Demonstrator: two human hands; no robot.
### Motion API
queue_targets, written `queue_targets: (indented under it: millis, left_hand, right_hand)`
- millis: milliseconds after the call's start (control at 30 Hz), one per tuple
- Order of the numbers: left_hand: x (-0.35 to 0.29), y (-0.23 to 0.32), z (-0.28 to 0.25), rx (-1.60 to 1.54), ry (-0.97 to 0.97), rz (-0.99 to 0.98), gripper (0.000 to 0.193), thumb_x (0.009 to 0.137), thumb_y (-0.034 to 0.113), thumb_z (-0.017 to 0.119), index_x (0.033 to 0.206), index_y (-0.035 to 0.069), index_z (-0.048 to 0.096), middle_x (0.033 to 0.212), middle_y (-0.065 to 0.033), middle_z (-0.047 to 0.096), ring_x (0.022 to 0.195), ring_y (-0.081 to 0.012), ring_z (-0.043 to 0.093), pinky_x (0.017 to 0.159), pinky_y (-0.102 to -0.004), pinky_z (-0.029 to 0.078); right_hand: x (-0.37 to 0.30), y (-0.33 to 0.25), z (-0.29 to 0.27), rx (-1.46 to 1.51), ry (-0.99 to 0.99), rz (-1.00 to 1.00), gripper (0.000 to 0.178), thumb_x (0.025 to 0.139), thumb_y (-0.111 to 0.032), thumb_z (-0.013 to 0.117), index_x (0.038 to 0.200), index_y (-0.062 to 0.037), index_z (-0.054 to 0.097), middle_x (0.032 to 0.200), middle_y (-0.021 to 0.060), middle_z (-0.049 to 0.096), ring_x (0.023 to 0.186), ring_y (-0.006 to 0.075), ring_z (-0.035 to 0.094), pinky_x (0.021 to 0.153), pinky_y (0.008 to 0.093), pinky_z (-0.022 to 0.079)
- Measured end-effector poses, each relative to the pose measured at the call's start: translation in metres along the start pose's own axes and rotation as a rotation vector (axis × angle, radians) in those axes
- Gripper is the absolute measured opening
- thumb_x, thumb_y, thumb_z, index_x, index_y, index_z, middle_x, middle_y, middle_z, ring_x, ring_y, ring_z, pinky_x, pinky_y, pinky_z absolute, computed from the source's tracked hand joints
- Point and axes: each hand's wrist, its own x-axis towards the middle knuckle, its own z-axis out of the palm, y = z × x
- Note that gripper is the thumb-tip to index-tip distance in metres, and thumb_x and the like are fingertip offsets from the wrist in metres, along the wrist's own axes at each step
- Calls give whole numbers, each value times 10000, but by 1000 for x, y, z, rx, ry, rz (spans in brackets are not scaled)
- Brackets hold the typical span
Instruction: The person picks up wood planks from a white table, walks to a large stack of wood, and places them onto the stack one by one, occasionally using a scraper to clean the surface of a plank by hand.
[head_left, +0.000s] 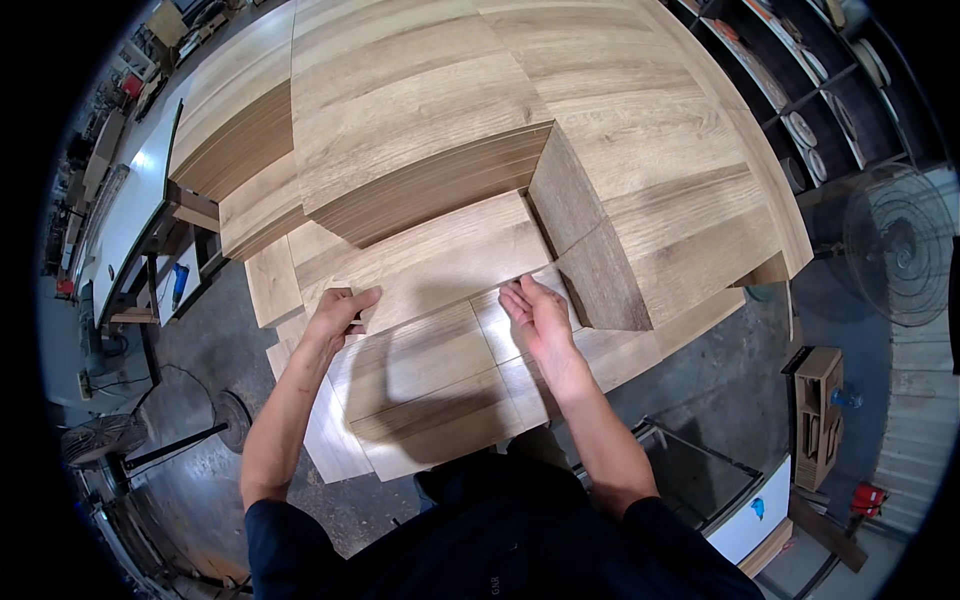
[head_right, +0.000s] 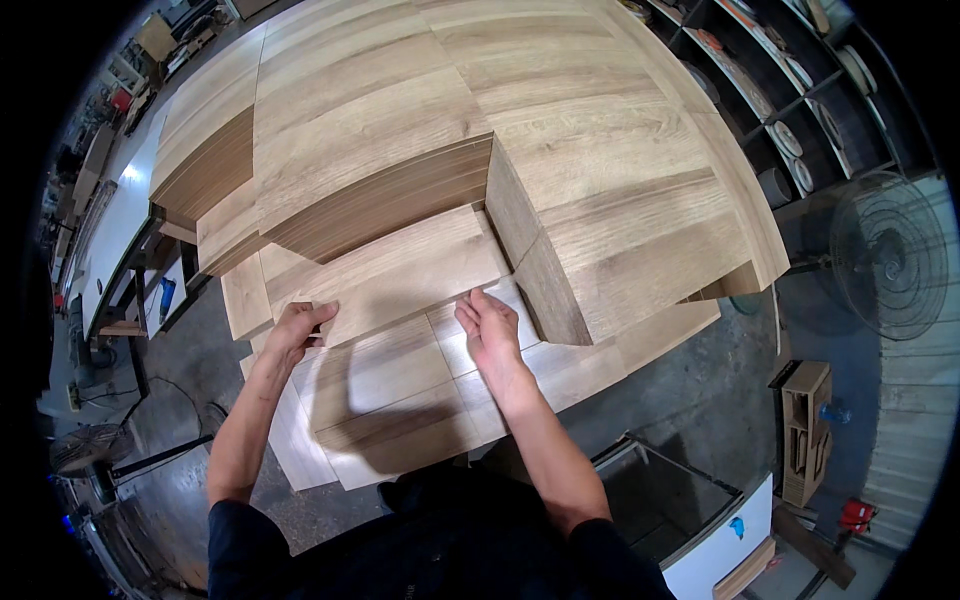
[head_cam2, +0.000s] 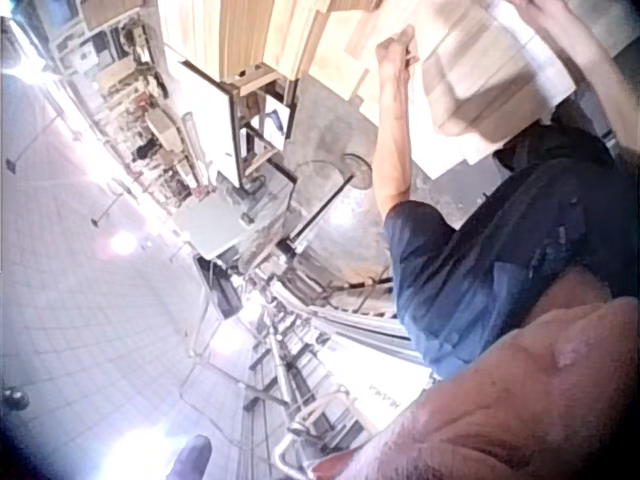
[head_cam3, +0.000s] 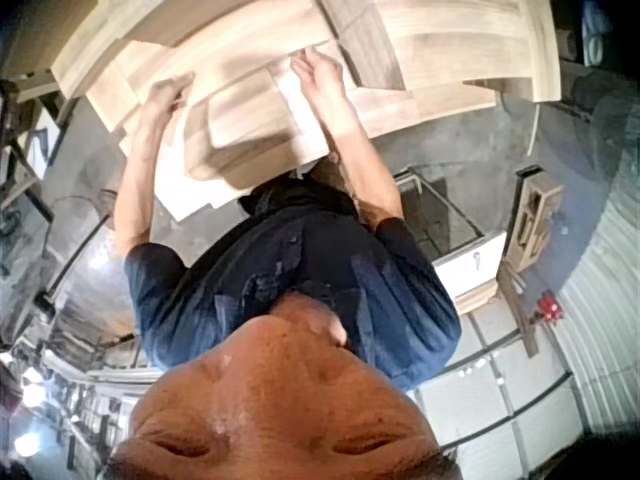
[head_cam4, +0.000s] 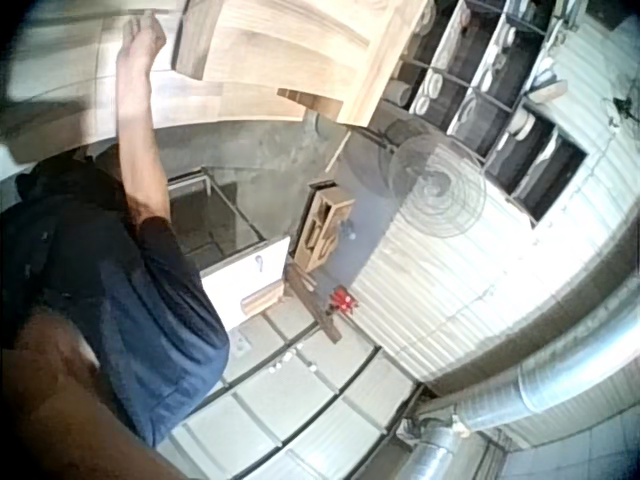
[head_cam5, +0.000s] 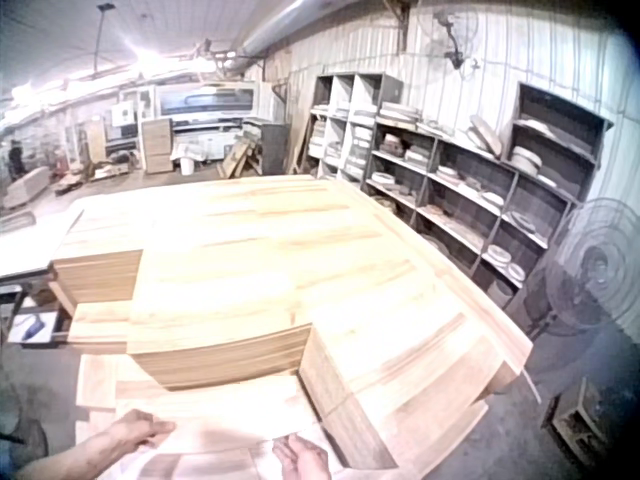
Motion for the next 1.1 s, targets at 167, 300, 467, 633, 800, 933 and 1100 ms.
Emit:
queue_targets:
  millis: [167,300,467,633,800,933,1100]
  left_hand:
    - [2,25,28,-12,-12,54,340,730,292,795,625,109,528,582,-2,510,483,-109,471,441,-266,399]
    - [9,22,30,36,6,40,320,729,303,789,666,83,566,599,-2,514,487,-111,458,431,-272,377]
    - [8,14,22,68,-8,45,300,798,318,724,744,45,611,663,-7,542,598,-107,497,555,-291,428]
    - [-51,-8,50,7,247,676,192,895,159,624,901,-33,627,808,-44,605,752,-107,563,722,-258,466]
    - [-69,-28,116,126,-370,552,154,881,82,618,1011,4,643,968,-92,663,881,-153,615,781,-260,476]
    - [-48,-9,175,371,-461,728,245,924,134,538,1105,-18,601,1004,-152,645,931,-212,600,829,-316,464]
    - [-5,4,221,248,-227,648,307,915,164,534,1133,-51,562,1057,-173,628,993,-230,585,851,-335,458]
  right_hand:
    - [19,-13,-1,-9,9,-63,89,896,-90,613,890,-5,590,838,88,617,736,168,606,730,310,546]
    - [14,-12,5,12,20,-80,30,890,-64,614,871,-45,600,843,38,611,746,120,578,696,253,512]
    - [7,5,7,-8,-51,-116,103,910,-67,563,963,21,573,917,95,598,809,185,595,743,301,535]
    - [1,2,15,-7,-60,-17,117,897,-84,574,975,2,559,932,82,576,892,190,557,848,336,485]
    - [-5,-18,24,-112,-75,63,127,889,-114,583,961,-13,555,945,68,540,917,187,517,870,331,445]
    - [-15,-2,-15,-332,-25,-277,251,884,-153,634,1058,16,568,1013,67,567,971,144,521,910,303,417]
    - [-131,-22,-71,-498,-195,-321,297,951,-133,543,1160,77,567,1143,135,615,1061,180,583,947,277,443]
